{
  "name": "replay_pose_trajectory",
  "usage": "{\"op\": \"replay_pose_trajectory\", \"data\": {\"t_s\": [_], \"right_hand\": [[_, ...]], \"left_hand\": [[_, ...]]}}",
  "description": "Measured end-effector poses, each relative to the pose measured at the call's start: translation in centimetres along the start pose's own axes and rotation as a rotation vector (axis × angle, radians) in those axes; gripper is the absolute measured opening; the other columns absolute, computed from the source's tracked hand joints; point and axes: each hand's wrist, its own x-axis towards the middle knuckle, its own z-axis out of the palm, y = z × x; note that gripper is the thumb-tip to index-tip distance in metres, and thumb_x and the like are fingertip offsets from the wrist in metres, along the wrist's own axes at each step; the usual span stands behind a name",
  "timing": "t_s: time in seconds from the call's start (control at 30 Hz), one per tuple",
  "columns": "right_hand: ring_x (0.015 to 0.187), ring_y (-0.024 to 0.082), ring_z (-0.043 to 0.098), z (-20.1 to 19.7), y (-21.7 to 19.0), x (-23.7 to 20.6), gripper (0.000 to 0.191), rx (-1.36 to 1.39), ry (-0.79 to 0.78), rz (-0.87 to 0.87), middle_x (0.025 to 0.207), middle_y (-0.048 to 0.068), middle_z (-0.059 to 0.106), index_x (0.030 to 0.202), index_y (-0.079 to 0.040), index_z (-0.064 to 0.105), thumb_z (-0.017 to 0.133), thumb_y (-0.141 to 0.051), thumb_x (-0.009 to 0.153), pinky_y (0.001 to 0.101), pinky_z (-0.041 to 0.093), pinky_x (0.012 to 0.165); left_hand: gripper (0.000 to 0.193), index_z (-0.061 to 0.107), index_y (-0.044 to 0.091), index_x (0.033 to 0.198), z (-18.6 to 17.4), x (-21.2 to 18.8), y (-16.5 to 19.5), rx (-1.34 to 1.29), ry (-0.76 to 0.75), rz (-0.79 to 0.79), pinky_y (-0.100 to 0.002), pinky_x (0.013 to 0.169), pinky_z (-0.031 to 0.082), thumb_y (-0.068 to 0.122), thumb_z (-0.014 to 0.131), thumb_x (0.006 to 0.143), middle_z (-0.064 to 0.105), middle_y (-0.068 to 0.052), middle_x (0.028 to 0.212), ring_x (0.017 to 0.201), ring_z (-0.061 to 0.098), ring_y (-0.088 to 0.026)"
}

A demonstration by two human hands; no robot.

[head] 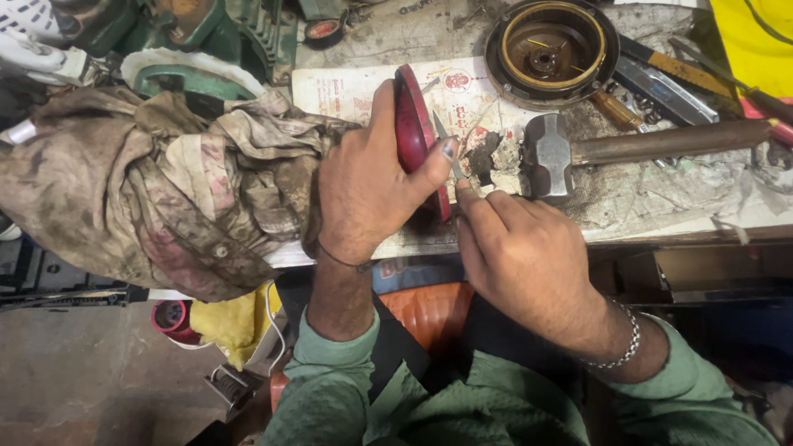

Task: The person holds a red dome-shaped component against the workbench and repeatedly scrapes its edge with a small blade, working around the rim. Near the end they flip the component over and use a screwdriver on a screw in its center.

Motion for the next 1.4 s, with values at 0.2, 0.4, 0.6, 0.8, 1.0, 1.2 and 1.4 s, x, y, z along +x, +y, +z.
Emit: {"op": "replay_pose_trajectory", "data": {"t_s": [0.2,0.4,0.6,0.8,1.0,1.2,1.4], "right_hand": [[0.065,0.029,0.065,-0.4,0.0,0.3,0.032,0.013,0.03,-0.006,0.078,0.009,0.062,0.117,-0.001,0.072,0.073,-0.01,0.086,0.0407,0.051,0.06],[0.064,0.028,0.065,-1.3,-0.4,0.6,0.029,0.001,0.009,-0.005,0.074,0.009,0.061,0.114,-0.001,0.073,0.073,-0.01,0.086,0.0418,0.051,0.059],[0.063,0.029,0.065,-1.0,-0.2,0.3,0.028,0.008,0.015,0.002,0.075,0.009,0.062,0.113,0.0,0.073,0.073,-0.01,0.087,0.0419,0.051,0.058],[0.065,0.03,0.065,-1.0,-0.1,0.4,0.025,0.024,0.042,-0.001,0.079,0.01,0.064,0.109,-0.002,0.073,0.072,-0.01,0.086,0.042,0.051,0.059],[0.065,0.029,0.066,-1.3,-0.3,0.7,0.02,0.01,0.033,0.009,0.077,0.009,0.063,0.106,-0.003,0.072,0.072,-0.01,0.088,0.0426,0.051,0.059],[0.063,0.03,0.066,-1.0,0.0,0.3,0.017,-0.026,0.004,0.032,0.076,0.009,0.064,0.102,-0.004,0.073,0.074,-0.013,0.087,0.0432,0.052,0.058],[0.067,0.029,0.066,-0.9,0.2,0.2,0.024,0.003,0.025,0.014,0.079,0.01,0.064,0.111,-0.003,0.074,0.073,-0.011,0.088,0.0417,0.052,0.06]], "left_hand": [[0.091,0.045,0.003,0.146,0.5,-0.2,0.2,0.061,0.047,0.045,-0.057,0.066,0.058,0.067,0.069,0.086,0.074,-0.019,0.078,0.074,0.073,-0.045],[0.09,0.045,0.005,0.146,0.7,-0.2,0.0,0.065,0.054,0.038,-0.057,0.065,0.057,0.069,0.067,0.086,0.073,-0.017,0.078,0.074,0.073,-0.045],[0.092,0.044,0.006,0.147,0.7,-0.2,0.1,0.063,0.014,0.016,-0.057,0.063,0.057,0.07,0.067,0.084,0.071,-0.019,0.072,0.072,0.073,-0.045],[0.094,0.044,0.005,0.146,0.9,-0.2,0.2,0.092,0.046,0.022,-0.057,0.063,0.057,0.071,0.068,0.084,0.072,-0.019,0.074,0.071,0.072,-0.045],[0.092,0.045,0.007,0.148,1.0,-0.2,0.1,0.098,0.044,0.002,-0.058,0.065,0.057,0.07,0.068,0.084,0.072,-0.019,0.076,0.073,0.072,-0.045],[0.097,0.043,0.005,0.148,0.9,-0.3,0.1,0.099,0.046,0.034,-0.058,0.065,0.057,0.072,0.068,0.082,0.072,-0.02,0.075,0.073,0.072,-0.045],[0.094,0.043,0.006,0.148,1.0,-0.3,0.1,0.075,0.041,0.012,-0.057,0.066,0.058,0.071,0.067,0.084,0.072,-0.019,0.077,0.073,0.073,-0.045]]}}
